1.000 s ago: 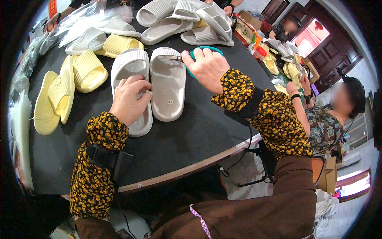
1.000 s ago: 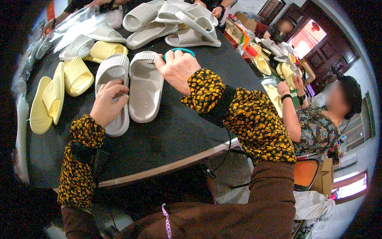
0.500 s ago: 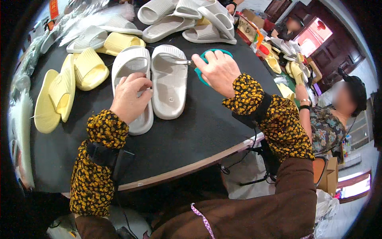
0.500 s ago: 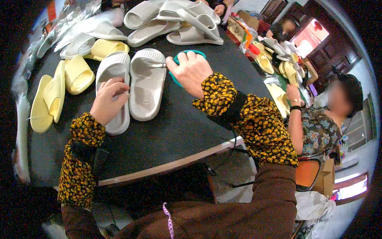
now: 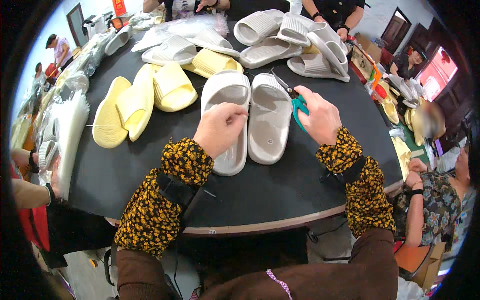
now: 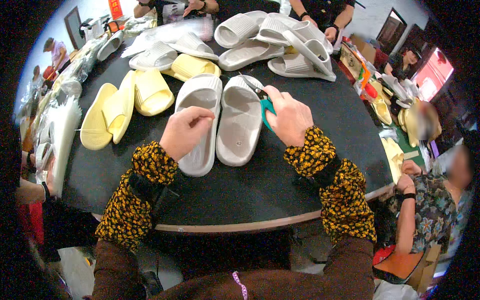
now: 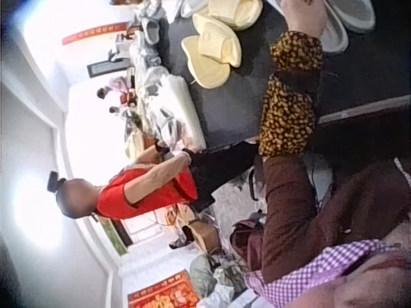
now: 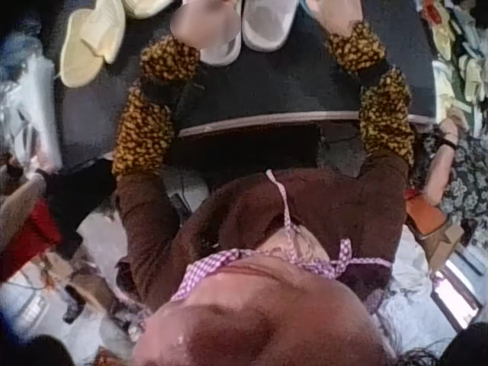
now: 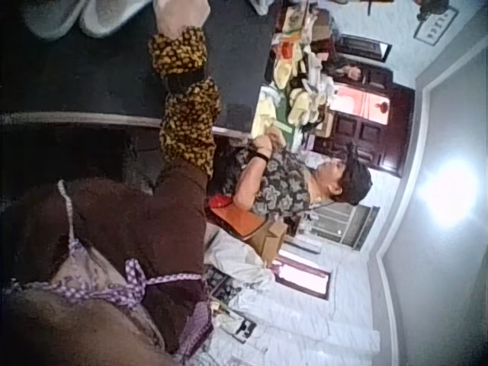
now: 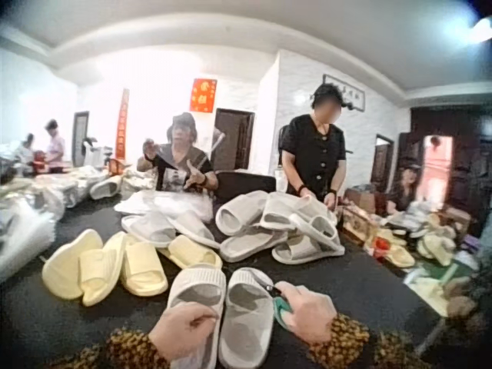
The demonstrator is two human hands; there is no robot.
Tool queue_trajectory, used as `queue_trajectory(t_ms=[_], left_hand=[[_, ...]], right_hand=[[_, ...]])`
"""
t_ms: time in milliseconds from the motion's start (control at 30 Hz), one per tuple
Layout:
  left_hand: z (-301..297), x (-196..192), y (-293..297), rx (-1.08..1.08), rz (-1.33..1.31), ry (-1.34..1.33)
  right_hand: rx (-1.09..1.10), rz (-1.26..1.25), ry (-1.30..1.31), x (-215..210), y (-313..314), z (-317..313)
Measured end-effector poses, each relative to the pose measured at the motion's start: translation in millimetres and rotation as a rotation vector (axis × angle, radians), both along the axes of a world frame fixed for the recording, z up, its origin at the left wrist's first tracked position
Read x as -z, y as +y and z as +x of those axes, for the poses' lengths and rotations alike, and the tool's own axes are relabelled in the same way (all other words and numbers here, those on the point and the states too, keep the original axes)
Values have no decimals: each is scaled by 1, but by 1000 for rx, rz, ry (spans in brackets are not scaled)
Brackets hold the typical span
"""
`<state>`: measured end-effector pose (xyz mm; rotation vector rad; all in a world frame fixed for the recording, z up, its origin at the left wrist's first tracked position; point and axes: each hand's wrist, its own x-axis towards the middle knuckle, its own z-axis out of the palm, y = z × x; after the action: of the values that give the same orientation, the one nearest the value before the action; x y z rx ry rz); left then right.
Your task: Trim excess material or threads from mass-produced sandals using scissors.
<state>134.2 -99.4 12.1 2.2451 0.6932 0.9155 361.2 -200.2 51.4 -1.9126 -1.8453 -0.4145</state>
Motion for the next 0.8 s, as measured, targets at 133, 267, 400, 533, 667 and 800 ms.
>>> queue_trajectory(t_ms=[133,267,400,533,667,800], left_hand=[[-3,5,13,-152,-81,-213],[-6,9,22,-282,-33,-295],[-14,4,26,-371,23,-394],[-17,10,35,-446,5,-304],[-19,27,45,-348,-139,-287],[-17,22,39,-330,-114,-268]], right_hand=[[43,54,66,19,5,22],[19,76,273,26,6,34],[-13,34,443,31,8,28],[-30,20,497,40,8,29],[-37,-29,611,33,7,22],[-42,-82,659,37,8,23]])
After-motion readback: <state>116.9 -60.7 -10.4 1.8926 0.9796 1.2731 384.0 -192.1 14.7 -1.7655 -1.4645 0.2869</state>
